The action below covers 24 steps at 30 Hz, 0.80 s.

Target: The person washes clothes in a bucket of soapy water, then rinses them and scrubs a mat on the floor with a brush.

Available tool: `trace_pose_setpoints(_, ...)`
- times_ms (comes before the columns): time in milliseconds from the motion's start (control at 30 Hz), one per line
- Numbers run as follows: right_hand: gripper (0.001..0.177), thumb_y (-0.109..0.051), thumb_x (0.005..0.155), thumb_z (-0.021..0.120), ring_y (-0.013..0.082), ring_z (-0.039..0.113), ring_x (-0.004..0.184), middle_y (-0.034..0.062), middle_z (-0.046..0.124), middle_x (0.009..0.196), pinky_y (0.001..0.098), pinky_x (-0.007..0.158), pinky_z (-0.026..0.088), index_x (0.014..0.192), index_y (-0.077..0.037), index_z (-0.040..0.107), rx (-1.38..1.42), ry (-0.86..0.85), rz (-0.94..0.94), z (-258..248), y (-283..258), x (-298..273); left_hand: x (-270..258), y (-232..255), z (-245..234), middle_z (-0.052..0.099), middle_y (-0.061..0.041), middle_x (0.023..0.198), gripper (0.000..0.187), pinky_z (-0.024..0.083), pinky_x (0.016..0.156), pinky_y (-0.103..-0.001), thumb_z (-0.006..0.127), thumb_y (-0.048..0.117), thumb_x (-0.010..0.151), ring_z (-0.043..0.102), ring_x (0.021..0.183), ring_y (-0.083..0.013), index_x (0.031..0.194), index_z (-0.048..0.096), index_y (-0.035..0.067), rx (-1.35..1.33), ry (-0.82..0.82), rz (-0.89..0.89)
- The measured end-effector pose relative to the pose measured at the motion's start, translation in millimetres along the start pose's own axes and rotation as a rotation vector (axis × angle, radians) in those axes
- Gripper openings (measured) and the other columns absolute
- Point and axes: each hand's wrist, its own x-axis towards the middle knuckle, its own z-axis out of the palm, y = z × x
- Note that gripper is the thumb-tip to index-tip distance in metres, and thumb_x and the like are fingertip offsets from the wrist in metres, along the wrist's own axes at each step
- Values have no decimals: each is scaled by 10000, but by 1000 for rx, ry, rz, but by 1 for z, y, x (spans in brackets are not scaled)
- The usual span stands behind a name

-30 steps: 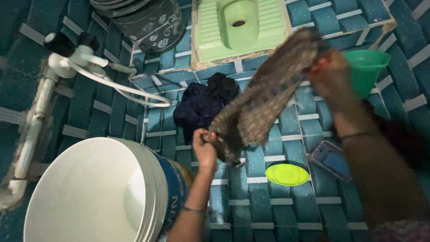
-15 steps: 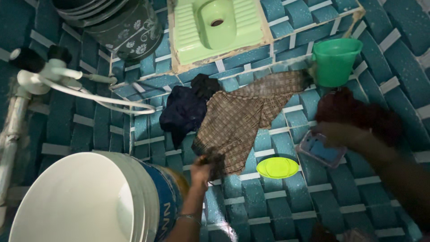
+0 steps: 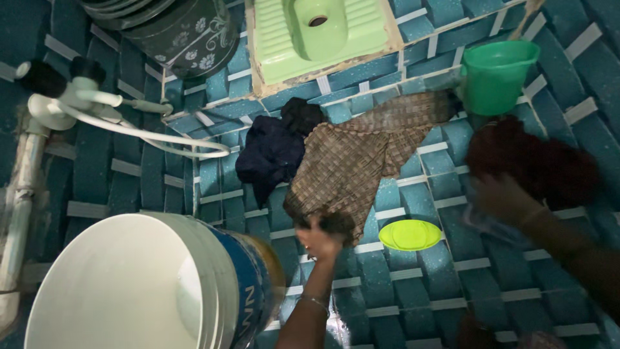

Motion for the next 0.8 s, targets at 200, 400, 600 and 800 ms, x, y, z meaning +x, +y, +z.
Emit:
trace_pose_setpoints(200, 344, -142, 837, 717, 205, 707, 983, 62, 676, 1059, 394, 875, 592, 1120, -192, 529, 1685, 187, -142, -38, -73, 78, 18, 65, -17, 727, -32, 1062, 331, 566, 887, -311, 733, -6, 822, 690, 985, -179, 1146, 689, 44, -1285, -291, 89)
trace_pose_setpoints(400, 681, -200, 822, 750, 284, 685, 1138, 153, 671, 1270, 419, 996, 560, 1431, -235, 446, 3035, -129, -852, -181, -190, 95, 48, 203, -169, 659, -44, 1104, 212, 529, 918, -448, 690, 298, 946, 632, 1016, -248, 1099, 603, 180, -2362, -341, -85)
trace_pose_setpoints(600, 752, -195, 802, 783, 286, 659, 1173, 141, 648, 1274, 437, 1038, 534, 1470, -179, 437, 3037, -201, -1047, -311, -188, 88, 44, 266, -272, 631, -136, 1112, 460, 507, 908, -428, 758, 435, 851, 605, 1031, -287, 1133, 610, 103, -2813, -346, 131)
trace_pose_setpoints(800, 827, -191, 782, 816, 287, 633, 1208, 129, 624, 1278, 456, 1080, 509, 1509, -122, 428, 2978, -337, -1129, -349, -213, 52, 40, 284, -306, 576, -144, 1078, 512, 511, 876, -421, 765, 474, 869, 577, 994, -273, 1155, 609, 79, -2770, -438, 304)
